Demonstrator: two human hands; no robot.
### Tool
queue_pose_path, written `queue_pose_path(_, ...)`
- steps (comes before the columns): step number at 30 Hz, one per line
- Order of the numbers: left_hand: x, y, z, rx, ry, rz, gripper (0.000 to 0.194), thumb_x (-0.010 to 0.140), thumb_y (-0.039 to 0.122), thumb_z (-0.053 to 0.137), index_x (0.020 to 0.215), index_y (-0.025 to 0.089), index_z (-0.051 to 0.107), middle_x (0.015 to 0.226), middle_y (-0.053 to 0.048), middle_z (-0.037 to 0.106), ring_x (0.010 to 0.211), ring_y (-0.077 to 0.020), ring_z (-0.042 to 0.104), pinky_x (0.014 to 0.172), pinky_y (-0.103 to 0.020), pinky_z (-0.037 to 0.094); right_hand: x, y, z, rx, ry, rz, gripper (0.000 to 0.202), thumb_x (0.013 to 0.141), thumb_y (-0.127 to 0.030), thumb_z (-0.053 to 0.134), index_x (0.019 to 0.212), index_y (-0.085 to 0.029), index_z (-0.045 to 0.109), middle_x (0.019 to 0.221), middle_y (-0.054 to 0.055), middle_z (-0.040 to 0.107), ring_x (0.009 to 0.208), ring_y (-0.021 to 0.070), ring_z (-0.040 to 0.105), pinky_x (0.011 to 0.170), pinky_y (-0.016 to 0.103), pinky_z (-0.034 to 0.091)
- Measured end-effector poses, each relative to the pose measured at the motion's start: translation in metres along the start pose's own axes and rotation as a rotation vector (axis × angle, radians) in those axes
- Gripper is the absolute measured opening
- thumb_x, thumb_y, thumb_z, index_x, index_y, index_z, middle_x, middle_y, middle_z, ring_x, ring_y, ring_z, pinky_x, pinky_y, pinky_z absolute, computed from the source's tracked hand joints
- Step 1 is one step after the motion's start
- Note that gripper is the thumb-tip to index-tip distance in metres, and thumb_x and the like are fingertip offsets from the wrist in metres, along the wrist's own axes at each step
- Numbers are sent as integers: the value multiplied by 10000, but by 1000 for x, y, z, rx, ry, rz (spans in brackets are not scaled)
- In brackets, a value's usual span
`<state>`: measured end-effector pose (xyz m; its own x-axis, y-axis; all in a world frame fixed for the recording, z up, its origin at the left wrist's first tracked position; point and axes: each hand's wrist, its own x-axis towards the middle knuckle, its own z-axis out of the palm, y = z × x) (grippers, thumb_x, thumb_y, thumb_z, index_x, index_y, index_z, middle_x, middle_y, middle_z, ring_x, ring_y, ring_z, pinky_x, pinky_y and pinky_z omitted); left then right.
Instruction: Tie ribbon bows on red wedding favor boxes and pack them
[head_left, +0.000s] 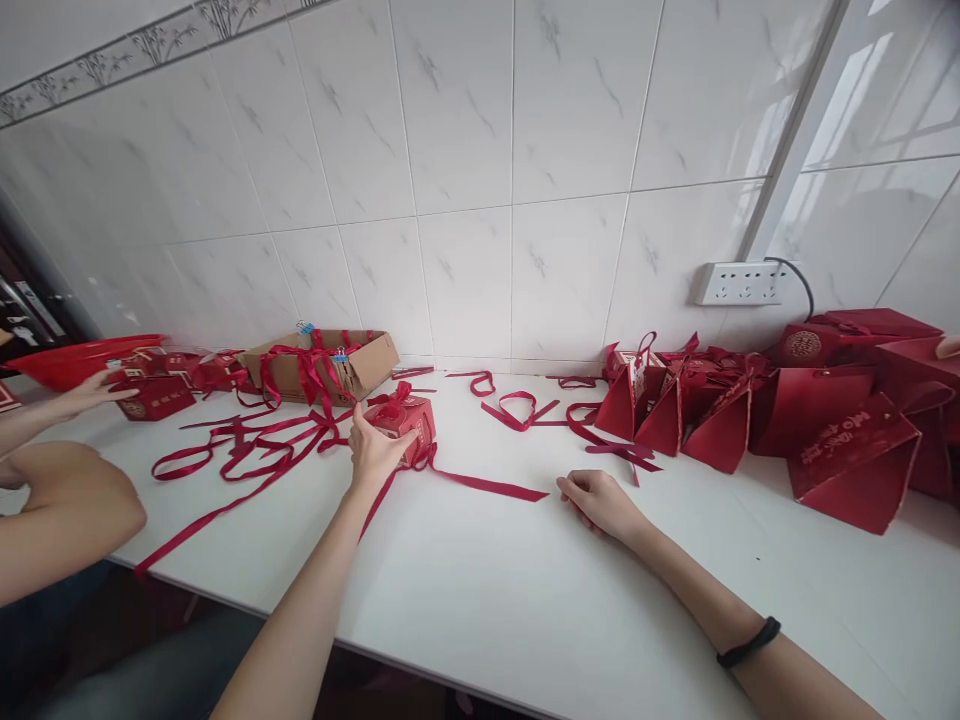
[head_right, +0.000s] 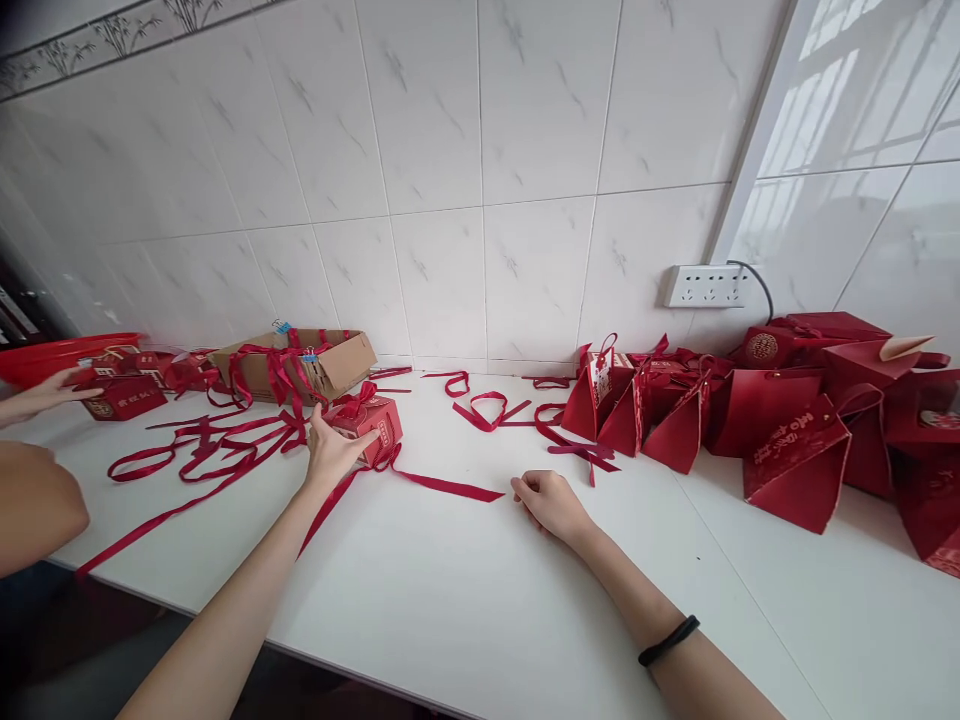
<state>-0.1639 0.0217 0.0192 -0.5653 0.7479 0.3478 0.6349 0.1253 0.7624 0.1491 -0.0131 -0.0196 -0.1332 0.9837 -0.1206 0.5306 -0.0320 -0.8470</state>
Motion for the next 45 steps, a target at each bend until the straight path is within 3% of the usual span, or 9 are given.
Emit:
queue_pose_path(8,-14,63,17,-349,357,159,926,735,329,698,1376,157,53,1460,-225,174,1407,-256,222,1131,-391,318,-5,-1,3,9,174,-60,240,852,-431,452,816,-203,519,796,33,603,502,124,527,429,254,428)
queue_pose_path(13,-84,109,71,-577,38,252,905,742,336,703,1376,199,71,1440,-208,209,1375,-263,293,1097,-375,373,-13,-9,11,309,281,-237,603,799,-596,519,1250,-223,375,1270,132,463,1022,226,577,789,363,543)
queue_pose_path(16,-133,104,105,-597,-214,370,984,641,303,781,1375,219,132,1388,-202,265,1361,-316,297,1084,-459,373,-14,-11,11,664,261,-233,716,787,-597,544,1348,-308,206,1406,102,360,1162,232,532,774,348,568)
queue_pose_path(20,-153,86,118,-613,-466,455,935,653,237,736,1392,214,163,1378,-189,307,1322,-312,360,1062,-487,384,-7,-8,-6,813,373,-128,582,775,-500,576,1255,-310,305,1299,58,496,1082,225,594,737,329,582)
queue_pose_path(26,-118,59,79,-96,-779,704,516,793,337,592,1283,238,463,1383,-138,455,1367,-320,322,1126,-587,205,12,13,-31,823,428,13,341,810,-491,397,1056,-255,391,1165,71,567,985,225,630,623,309,589)
queue_pose_path(32,-53,-4,23,473,-510,447,318,815,342,558,1095,204,624,1512,-127,300,1437,-376,57,1116,-635,47,18,17,-25,745,366,0,353,806,-488,439,1075,-266,384,1288,62,508,1026,235,617,588,290,586)
queue_pose_path(36,1,-29,-2,498,-479,335,199,831,221,527,984,193,652,1268,-159,565,1290,-373,421,1043,-561,332,19,14,-20,810,340,10,331,822,-468,464,1077,-272,387,1245,52,538,1022,235,616,586,291,587)
queue_pose_path(41,30,-18,4,382,-527,307,130,873,264,587,890,146,639,983,-63,656,966,-191,617,905,-395,485,22,16,-20,884,344,25,301,826,-444,497,1060,-276,410,1230,44,542,1006,234,616,580,298,585)
queue_pose_path(45,46,29,25,173,-417,294,194,886,305,579,956,132,632,1014,-59,649,957,-178,615,882,-397,505,20,13,-19,897,350,8,289,816,-426,515,1044,-272,427,1142,44,586,937,233,634,571,308,579)
